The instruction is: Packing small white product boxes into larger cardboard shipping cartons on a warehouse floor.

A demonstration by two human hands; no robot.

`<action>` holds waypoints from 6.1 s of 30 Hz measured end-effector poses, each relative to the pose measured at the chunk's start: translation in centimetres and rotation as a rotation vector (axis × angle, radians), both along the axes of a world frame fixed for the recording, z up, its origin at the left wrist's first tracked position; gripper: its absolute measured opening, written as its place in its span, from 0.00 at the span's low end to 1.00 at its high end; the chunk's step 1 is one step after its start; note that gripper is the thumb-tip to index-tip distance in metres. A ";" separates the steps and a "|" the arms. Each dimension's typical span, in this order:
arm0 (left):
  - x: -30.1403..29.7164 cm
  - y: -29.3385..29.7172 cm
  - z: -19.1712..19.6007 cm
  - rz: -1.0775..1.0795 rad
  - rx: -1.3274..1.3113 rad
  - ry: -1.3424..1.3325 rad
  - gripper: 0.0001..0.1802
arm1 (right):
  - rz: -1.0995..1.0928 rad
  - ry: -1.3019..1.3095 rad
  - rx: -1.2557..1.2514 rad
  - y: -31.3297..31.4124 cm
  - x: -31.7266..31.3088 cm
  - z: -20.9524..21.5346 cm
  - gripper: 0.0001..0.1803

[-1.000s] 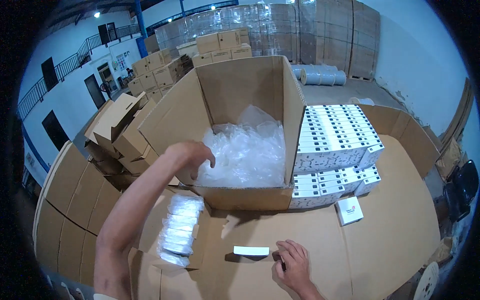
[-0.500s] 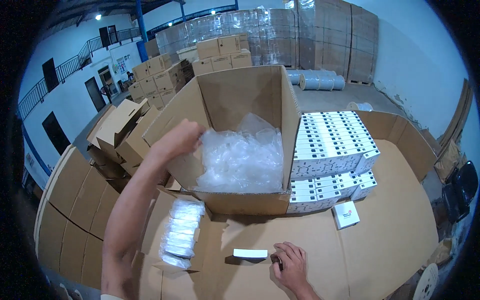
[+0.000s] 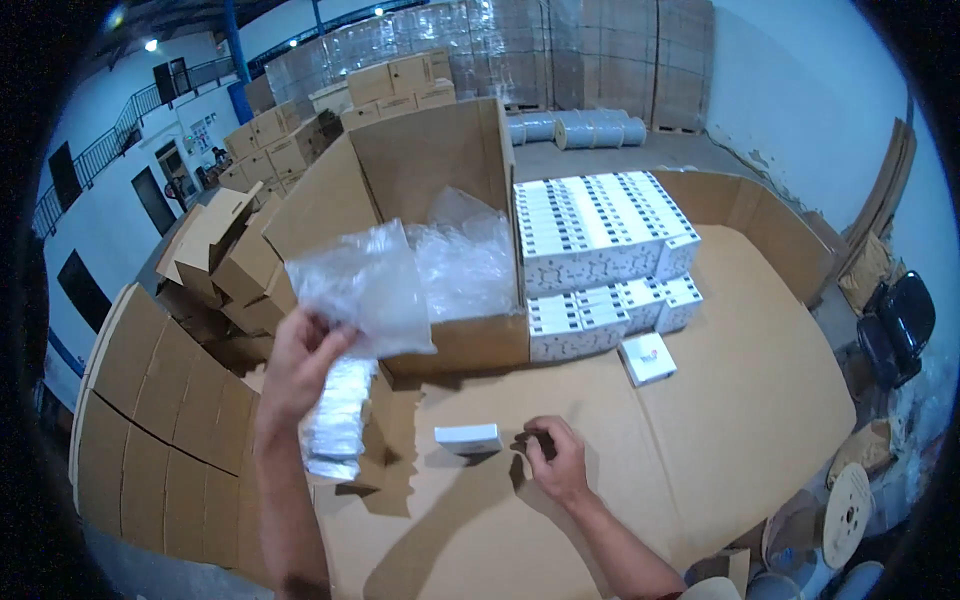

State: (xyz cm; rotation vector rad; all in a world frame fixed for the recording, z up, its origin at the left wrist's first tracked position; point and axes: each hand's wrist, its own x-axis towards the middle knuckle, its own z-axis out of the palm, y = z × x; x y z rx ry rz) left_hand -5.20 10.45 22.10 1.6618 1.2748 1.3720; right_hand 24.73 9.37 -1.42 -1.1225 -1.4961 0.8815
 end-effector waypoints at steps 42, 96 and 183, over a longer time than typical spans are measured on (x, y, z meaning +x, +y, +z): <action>10.4 -11.7 -22.3 0.511 -0.095 -0.146 0.18 | 0.102 0.153 0.051 -6.3 -4.9 1.3 0.36; 9.3 -10.8 -19.3 0.354 -0.239 -0.386 0.13 | 0.131 0.071 -0.007 -6.1 -3.9 2.3 0.09; 9.9 -9.6 -21.4 0.315 -0.132 -0.085 0.19 | 0.179 -0.406 0.664 -1.7 -1.9 5.6 0.12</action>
